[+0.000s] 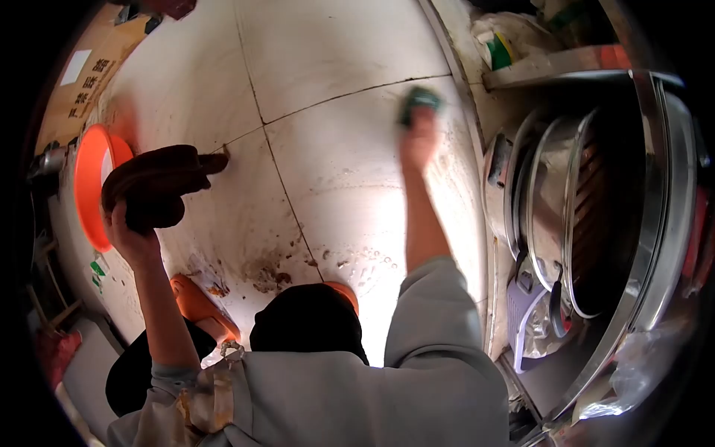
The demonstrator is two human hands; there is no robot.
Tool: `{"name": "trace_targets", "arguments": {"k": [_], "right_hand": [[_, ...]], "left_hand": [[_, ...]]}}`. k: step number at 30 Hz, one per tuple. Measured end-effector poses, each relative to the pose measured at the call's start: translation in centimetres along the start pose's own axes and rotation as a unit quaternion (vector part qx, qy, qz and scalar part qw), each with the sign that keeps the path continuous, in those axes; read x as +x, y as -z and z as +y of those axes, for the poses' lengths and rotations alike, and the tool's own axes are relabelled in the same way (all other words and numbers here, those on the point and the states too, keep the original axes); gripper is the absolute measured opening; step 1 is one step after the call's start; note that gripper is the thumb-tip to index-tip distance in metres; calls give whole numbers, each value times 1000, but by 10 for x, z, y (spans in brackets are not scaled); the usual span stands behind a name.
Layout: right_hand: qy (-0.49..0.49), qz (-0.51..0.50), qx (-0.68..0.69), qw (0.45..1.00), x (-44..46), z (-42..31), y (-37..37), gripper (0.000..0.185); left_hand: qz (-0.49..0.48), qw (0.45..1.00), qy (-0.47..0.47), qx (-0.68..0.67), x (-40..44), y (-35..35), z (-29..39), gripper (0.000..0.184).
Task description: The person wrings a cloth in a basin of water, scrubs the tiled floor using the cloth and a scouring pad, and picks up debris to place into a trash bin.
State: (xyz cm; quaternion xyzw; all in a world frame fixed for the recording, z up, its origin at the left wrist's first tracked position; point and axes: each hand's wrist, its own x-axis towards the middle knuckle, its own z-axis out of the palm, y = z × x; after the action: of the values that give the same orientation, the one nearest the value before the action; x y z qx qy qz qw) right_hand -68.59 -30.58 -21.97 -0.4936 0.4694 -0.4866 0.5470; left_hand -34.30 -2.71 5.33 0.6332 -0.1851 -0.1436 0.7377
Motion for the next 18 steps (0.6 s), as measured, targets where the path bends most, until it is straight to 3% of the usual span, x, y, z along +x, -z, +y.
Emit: {"name": "trace_targets", "arguments": {"k": [1, 2, 4, 5, 8, 10, 11, 12, 13, 16, 17, 18], "right_hand": [[-146, -63, -83, 984, -40, -42, -40, 29], [29, -164, -272, 948, -93, -31, -67, 27], [97, -395, -322, 855, -200, -50, -106, 34], [81, -515, -214, 826, -226, -68, -107, 38], [131, -450, -263, 843, -221, -65, -99, 37], [140, -177, -329, 917, -155, -51, -49, 34], [-5, -96, -158, 983, -113, -75, -23, 35], [-118, 37, -99, 987, -76, -100, -3, 39], [4, 121, -228, 966, -57, -94, 28, 46], [221, 130, -400, 880, -60, -35, 47, 44], [19, 41, -346, 937, -98, -27, 19, 37], [-84, -110, -402, 905, -137, -36, -12, 32]], "left_hand": [[-4, 1000, 1, -2, -2, -10, 0, 28], [-8, 1000, -2, -9, -3, -21, 1, 26], [-22, 999, 8, -28, -4, -39, 6, 27], [-32, 999, 11, -33, -4, -46, 10, 27], [-68, 998, -14, -1, -4, -58, 23, 27], [-89, 996, -21, 1, -7, -62, 21, 28], [-99, 995, -19, -10, -8, -63, 19, 28], [-108, 994, -17, -19, -8, -65, 16, 28], [-105, 994, -12, -22, -11, -68, 14, 28], [-117, 993, 3, -30, -17, -76, 9, 31], [-132, 990, 7, -38, -17, -77, 6, 34], [-148, 988, 11, -49, -18, -80, 4, 36]]}}
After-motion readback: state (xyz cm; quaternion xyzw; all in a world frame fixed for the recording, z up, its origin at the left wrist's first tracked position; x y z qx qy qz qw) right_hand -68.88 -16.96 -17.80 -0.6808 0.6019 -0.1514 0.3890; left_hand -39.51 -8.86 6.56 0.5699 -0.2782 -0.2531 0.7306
